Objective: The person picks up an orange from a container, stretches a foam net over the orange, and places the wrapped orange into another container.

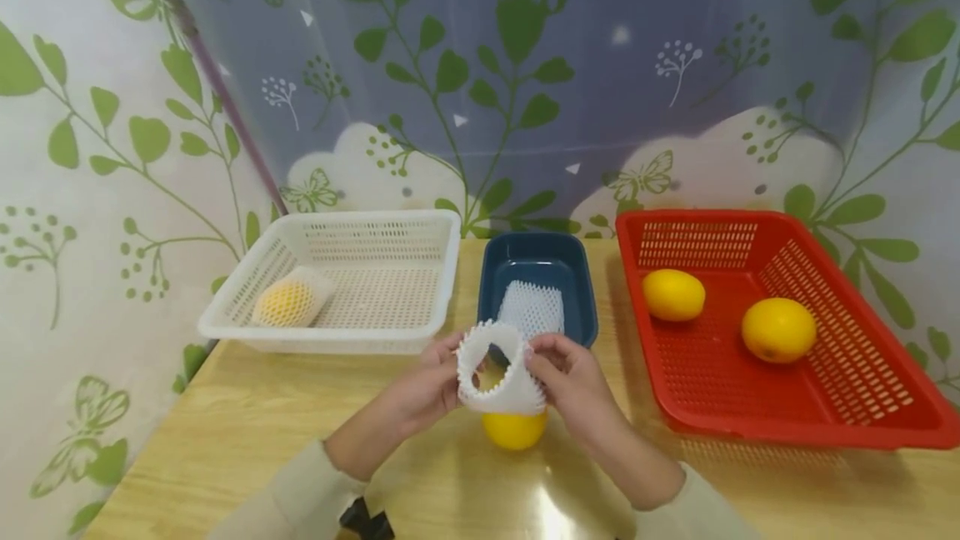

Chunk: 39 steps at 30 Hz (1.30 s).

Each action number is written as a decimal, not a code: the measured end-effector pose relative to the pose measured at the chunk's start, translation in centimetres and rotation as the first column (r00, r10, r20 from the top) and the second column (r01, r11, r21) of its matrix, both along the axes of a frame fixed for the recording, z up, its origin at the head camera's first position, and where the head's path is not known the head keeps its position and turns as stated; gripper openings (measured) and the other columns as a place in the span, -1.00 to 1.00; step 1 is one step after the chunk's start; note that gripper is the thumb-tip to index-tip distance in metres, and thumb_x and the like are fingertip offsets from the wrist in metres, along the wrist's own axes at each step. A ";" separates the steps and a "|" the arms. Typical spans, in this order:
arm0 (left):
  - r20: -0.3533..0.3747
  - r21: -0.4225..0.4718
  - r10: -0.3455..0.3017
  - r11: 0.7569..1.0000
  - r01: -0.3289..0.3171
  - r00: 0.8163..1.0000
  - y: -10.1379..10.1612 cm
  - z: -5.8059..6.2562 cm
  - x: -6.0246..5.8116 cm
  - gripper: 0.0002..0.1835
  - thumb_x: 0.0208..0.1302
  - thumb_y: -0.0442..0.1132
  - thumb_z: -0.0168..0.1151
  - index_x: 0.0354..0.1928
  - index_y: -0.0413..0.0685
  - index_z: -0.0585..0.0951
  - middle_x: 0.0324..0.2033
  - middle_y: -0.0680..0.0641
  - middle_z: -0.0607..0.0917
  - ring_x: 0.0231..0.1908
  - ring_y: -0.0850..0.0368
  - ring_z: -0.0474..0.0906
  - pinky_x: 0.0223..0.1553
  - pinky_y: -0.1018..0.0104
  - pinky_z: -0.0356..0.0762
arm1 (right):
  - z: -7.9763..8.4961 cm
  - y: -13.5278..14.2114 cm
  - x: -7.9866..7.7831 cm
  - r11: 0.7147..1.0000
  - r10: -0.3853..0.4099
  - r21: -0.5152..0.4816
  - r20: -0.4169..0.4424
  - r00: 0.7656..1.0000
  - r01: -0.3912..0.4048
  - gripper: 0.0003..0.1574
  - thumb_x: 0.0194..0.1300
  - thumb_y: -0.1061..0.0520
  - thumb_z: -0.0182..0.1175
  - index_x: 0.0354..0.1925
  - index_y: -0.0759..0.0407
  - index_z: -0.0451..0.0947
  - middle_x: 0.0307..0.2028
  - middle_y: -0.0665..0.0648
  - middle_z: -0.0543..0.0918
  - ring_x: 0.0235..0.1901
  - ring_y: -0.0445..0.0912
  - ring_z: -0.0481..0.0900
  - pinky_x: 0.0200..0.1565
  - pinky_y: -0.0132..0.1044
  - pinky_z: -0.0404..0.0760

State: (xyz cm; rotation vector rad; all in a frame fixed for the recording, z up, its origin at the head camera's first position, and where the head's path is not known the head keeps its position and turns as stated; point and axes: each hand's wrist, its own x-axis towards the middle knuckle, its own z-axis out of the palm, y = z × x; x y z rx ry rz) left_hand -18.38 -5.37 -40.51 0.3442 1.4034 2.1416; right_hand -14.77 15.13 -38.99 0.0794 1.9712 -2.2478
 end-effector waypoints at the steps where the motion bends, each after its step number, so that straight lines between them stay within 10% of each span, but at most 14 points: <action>1: 0.014 -0.027 0.008 1.000 -0.007 1.000 0.1 -0.2 0.0 -0.72 0.47 -0.42 -0.13 0.16 -0.22 0.33 -0.29 0.03 0.62 -0.37 0.25 0.56 -0.33 0.43 0.57 | -0.2 0.1 0.0 1.000 -0.009 0.010 0.006 1.000 0.009 -0.73 0.44 0.28 0.02 0.08 0.31 0.40 -0.21 -0.02 0.56 -0.23 -0.12 0.51 -0.19 -0.43 0.60; 8: 0.057 -0.125 -0.038 0.991 0.045 0.998 0.2 -1.6 0.2 -0.74 0.49 -0.38 -0.12 0.16 -0.22 0.32 -0.31 0.04 0.64 -0.37 0.27 0.59 -0.32 0.40 0.57 | -1.4 0.7 0.1 0.999 -0.048 0.026 0.049 0.998 0.046 -0.93 0.44 0.17 0.08 -0.19 0.14 0.50 -0.27 0.01 0.51 -0.32 -0.13 0.49 -0.31 -0.42 0.57; 30: 0.077 -0.249 -0.009 0.968 0.028 0.997 -0.5 -3.2 0.7 -0.85 0.55 -0.18 -0.15 -0.02 -0.09 0.31 -0.31 -0.04 0.56 -0.35 0.17 0.55 -0.30 0.32 0.59 | -4.3 0.6 0.2 0.976 -0.051 0.216 0.059 0.997 0.038 -0.74 0.48 0.22 -0.04 0.00 0.40 0.42 -0.27 0.07 0.56 -0.28 -0.11 0.51 -0.24 -0.39 0.54; 39: 0.123 -0.184 -0.029 0.981 0.052 0.992 -0.9 -3.2 0.6 -0.54 0.13 -0.31 -0.11 0.12 -0.08 0.17 -0.27 -0.06 0.55 -0.32 0.11 0.56 -0.27 0.26 0.61 | -4.7 0.7 0.0 0.965 -0.037 0.263 0.092 0.995 0.011 -0.77 0.50 0.22 -0.08 -0.02 0.36 0.39 -0.36 0.07 0.49 -0.39 -0.10 0.43 -0.39 -0.35 0.46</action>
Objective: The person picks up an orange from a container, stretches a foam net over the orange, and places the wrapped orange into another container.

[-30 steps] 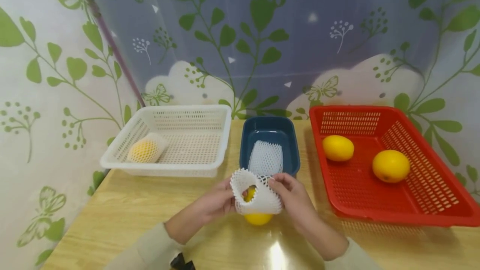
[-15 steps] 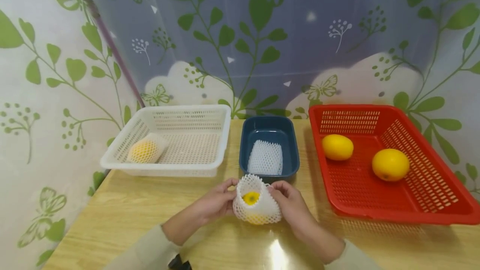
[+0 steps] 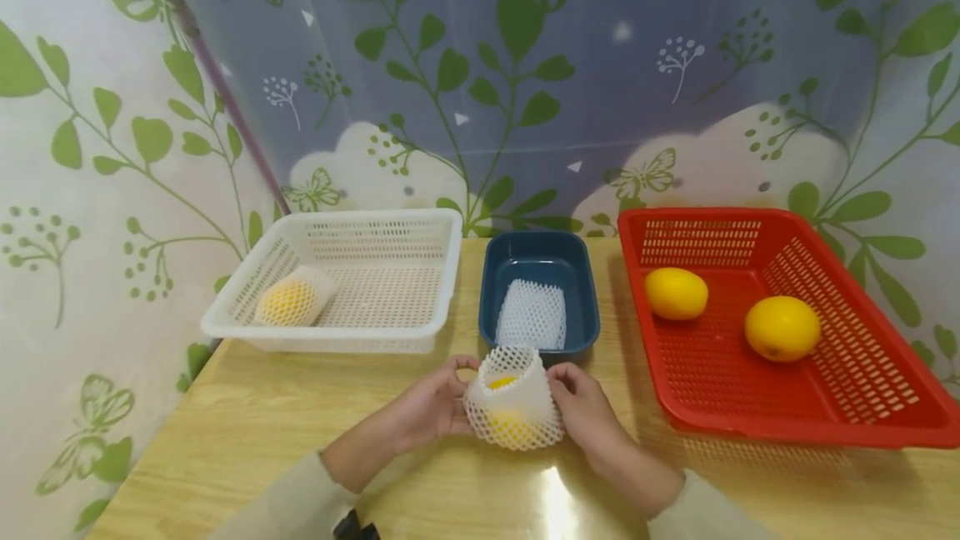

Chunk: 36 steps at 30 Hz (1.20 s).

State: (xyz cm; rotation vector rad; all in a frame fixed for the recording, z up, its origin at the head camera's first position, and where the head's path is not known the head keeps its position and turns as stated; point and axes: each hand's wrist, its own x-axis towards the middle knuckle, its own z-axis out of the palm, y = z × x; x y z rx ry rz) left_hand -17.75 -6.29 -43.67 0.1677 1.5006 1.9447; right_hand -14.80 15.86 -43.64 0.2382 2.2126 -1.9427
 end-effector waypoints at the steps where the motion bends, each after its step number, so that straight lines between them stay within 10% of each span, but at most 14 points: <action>1: -0.003 -0.011 -0.005 1.000 0.005 1.000 0.0 -0.1 0.0 -0.52 0.10 -0.34 -0.10 0.12 -0.08 0.17 -0.27 -0.08 0.57 -0.32 0.10 0.57 -0.26 0.23 0.62 | 0.0 0.0 0.0 1.000 0.003 -0.001 0.002 1.000 -0.002 -0.79 0.50 0.23 -0.09 -0.03 0.36 0.38 -0.38 0.07 0.47 -0.41 -0.09 0.41 -0.41 -0.34 0.44; 18: -0.007 -0.077 -0.043 0.996 0.042 0.999 -0.5 -0.5 0.2 -0.47 0.17 -0.40 0.04 0.19 -0.13 0.18 -0.10 -0.20 0.57 -0.16 -0.02 0.62 0.05 -0.04 0.55 | -0.1 -0.1 0.1 0.997 0.060 0.040 0.042 0.997 -0.062 -0.71 0.53 0.16 -0.12 0.05 0.34 0.35 -0.27 0.19 0.48 -0.38 -0.03 0.48 -0.34 -0.17 0.68; 36: -0.002 -0.009 -0.088 0.996 0.088 0.996 -0.8 0.3 -0.2 -0.66 0.52 -0.08 -0.04 0.17 -0.01 0.19 0.00 -0.27 0.53 -0.08 -0.11 0.60 0.08 -0.09 0.52 | 2.2 -0.8 0.0 0.978 0.073 -0.200 0.046 0.996 -0.062 -0.45 0.54 -0.12 -0.15 0.18 0.30 0.24 -0.11 0.11 0.49 -0.24 -0.05 0.57 -0.22 -0.25 0.63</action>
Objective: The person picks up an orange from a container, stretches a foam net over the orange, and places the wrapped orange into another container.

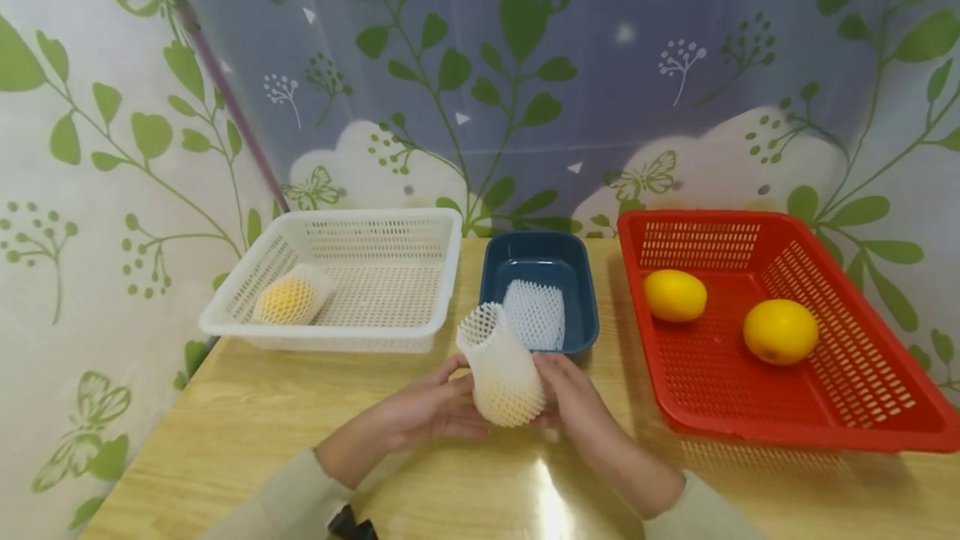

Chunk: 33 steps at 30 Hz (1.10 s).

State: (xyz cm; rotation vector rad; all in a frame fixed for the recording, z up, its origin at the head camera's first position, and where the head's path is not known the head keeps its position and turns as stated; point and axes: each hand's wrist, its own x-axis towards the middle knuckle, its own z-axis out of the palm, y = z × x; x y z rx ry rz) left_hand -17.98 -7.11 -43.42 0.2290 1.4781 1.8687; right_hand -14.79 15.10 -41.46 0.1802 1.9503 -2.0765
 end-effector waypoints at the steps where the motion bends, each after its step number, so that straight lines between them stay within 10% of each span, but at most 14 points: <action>1: -0.001 0.006 0.014 1.000 -0.014 1.000 0.1 0.1 0.0 -0.66 0.51 -0.07 -0.03 0.17 0.00 0.20 0.02 -0.26 0.52 -0.07 -0.11 0.60 0.08 -0.09 0.52 | 0.3 0.0 -0.1 1.000 0.001 0.000 -0.008 1.000 -0.001 -0.44 0.54 -0.13 -0.16 0.19 0.30 0.23 -0.11 0.11 0.49 -0.23 -0.06 0.56 -0.21 -0.26 0.63; 14: -0.041 0.157 0.191 0.971 -0.182 0.981 2.2 2.2 -1.2 -0.54 0.47 -0.02 0.04 0.27 0.06 0.18 0.13 -0.23 0.41 -0.04 -0.10 0.58 0.09 0.04 0.53 | 2.8 0.2 -1.2 0.998 0.058 -0.022 -0.099 0.993 -0.061 -0.24 0.54 -0.24 -0.27 0.39 0.27 0.04 0.16 0.23 0.37 -0.08 -0.08 0.55 -0.08 -0.31 0.60; 33: -0.004 0.219 0.229 0.950 -0.223 0.973 2.1 5.6 -2.0 -0.41 0.56 0.06 -0.27 0.46 -0.11 0.09 0.26 -0.37 0.34 0.09 -0.14 0.50 0.19 0.00 0.43 | 4.3 -0.1 -2.9 0.994 0.093 -0.031 -0.220 0.971 -0.103 -0.22 0.55 -0.18 -0.21 0.41 0.36 0.05 0.09 0.23 0.44 -0.15 -0.17 0.61 -0.08 -0.23 0.66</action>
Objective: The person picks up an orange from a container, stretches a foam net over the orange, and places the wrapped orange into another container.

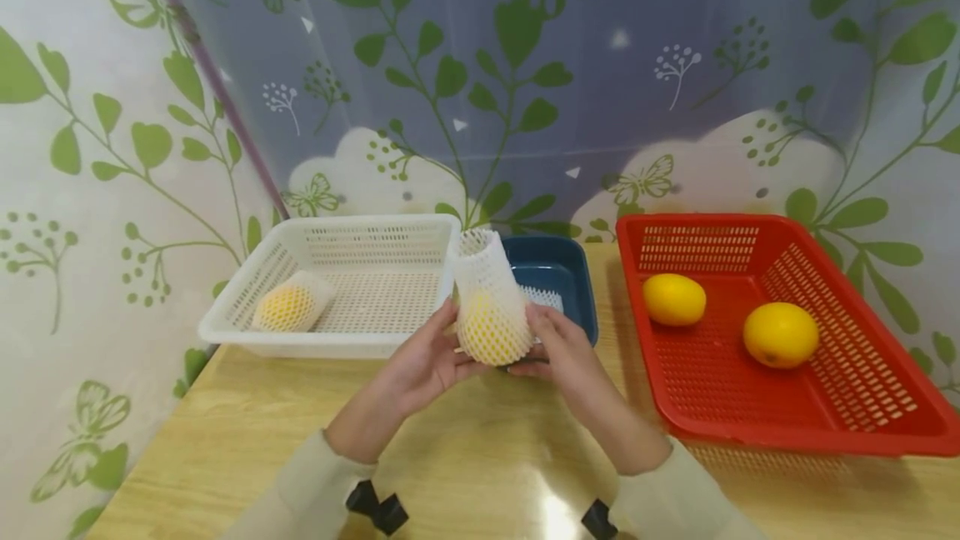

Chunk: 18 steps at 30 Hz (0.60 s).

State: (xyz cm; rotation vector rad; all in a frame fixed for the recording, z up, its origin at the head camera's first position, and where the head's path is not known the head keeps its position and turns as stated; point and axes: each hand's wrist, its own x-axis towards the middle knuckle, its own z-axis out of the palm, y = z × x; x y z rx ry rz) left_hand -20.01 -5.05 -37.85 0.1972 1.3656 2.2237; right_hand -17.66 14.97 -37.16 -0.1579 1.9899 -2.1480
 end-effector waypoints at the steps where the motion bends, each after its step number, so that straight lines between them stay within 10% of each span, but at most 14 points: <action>1: -0.008 0.001 -0.004 1.000 0.004 1.000 0.0 0.0 0.0 -0.41 0.56 0.05 -0.27 0.46 -0.10 0.09 0.27 -0.38 0.32 0.10 -0.14 0.49 0.20 0.01 0.43 | 0.0 0.0 0.0 1.000 0.002 -0.003 0.002 1.000 -0.002 -0.22 0.55 -0.19 -0.21 0.41 0.36 0.05 0.10 0.23 0.44 -0.14 -0.16 0.61 -0.07 -0.22 0.66; 18: -0.087 0.019 0.004 1.000 -0.002 0.996 0.4 0.5 -1.2 -0.44 0.55 -0.03 -0.16 0.45 -0.09 0.10 0.22 -0.26 0.38 0.03 -0.04 0.50 0.16 0.05 0.47 | 0.8 0.6 -1.5 0.984 0.037 -0.175 0.038 0.999 -0.030 -0.60 0.51 -0.13 -0.09 0.15 0.03 0.39 -0.08 0.03 0.54 -0.17 -0.09 0.65 -0.07 -0.18 0.66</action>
